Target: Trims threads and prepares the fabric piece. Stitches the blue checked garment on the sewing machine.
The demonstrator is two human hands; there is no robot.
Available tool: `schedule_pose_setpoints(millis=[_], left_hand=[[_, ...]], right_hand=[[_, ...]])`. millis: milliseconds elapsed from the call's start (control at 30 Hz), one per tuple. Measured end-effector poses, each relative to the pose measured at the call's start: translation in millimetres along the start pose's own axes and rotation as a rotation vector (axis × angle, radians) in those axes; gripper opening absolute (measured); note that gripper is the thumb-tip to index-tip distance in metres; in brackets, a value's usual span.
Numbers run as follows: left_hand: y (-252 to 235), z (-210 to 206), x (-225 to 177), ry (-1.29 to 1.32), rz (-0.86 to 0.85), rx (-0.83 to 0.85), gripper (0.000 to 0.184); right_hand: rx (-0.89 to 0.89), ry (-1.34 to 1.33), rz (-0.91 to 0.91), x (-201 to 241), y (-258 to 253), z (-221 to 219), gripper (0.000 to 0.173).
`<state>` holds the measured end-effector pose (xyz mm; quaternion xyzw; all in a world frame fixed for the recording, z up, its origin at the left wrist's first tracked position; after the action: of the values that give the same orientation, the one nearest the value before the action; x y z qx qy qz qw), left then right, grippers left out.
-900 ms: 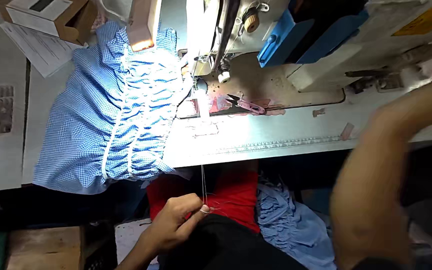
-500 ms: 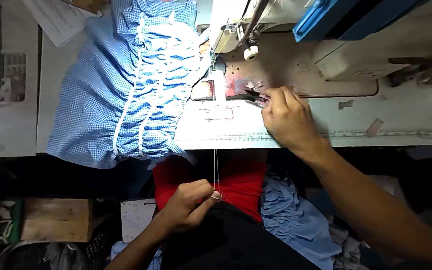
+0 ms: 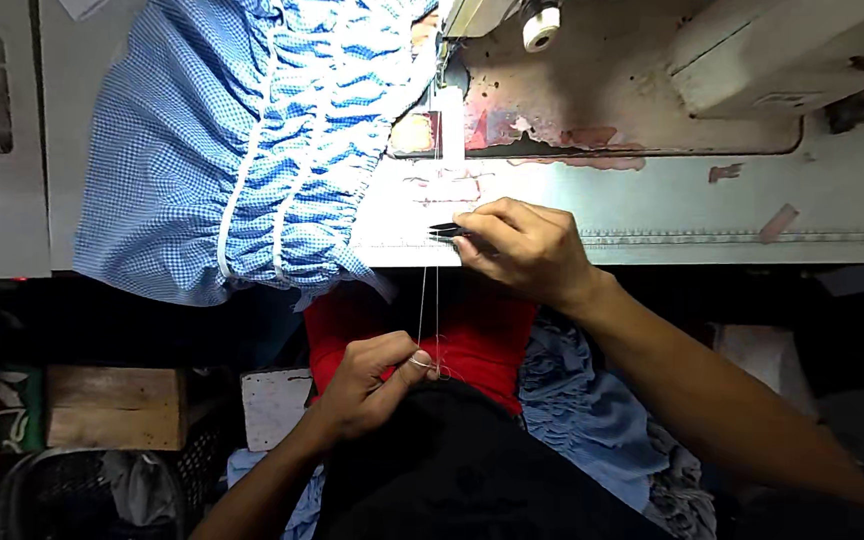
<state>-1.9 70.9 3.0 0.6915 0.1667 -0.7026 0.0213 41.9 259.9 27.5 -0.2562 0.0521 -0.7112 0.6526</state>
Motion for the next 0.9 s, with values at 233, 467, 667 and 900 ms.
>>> schedule_pose_setpoints(millis=[233, 467, 667, 900], left_hand=[[-1, 0, 1, 0.006, 0.002, 0.012, 0.035], [-7, -1, -4, -0.022, -0.034, 0.028, 0.035], [8, -29, -17, -0.356, 0.018, 0.718, 0.017], [-144, 158, -40, -1.143, -0.240, 0.109, 0.028]], right_hand=[[-0.077, -0.024, -0.031, -3, 1, 12, 0.027], [-0.093, -0.001, 0.043, 9, -14, 10, 0.024], [-0.067, -0.007, -0.276, -53, 1, 20, 0.030], [-0.072, 0.162, -0.435, -41, -31, 12, 0.045]])
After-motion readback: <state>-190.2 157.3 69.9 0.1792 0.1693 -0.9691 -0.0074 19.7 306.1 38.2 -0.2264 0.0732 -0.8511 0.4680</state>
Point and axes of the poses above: each hand's wrist, its own y-axis away from the middle knuckle, its own z-axis out of the back of the hand, x = y × z, the point moved 9 cm from there along -y, towards the middle knuckle, and after that the axes turned 3 degrees about -z, right-handed, at the moved point
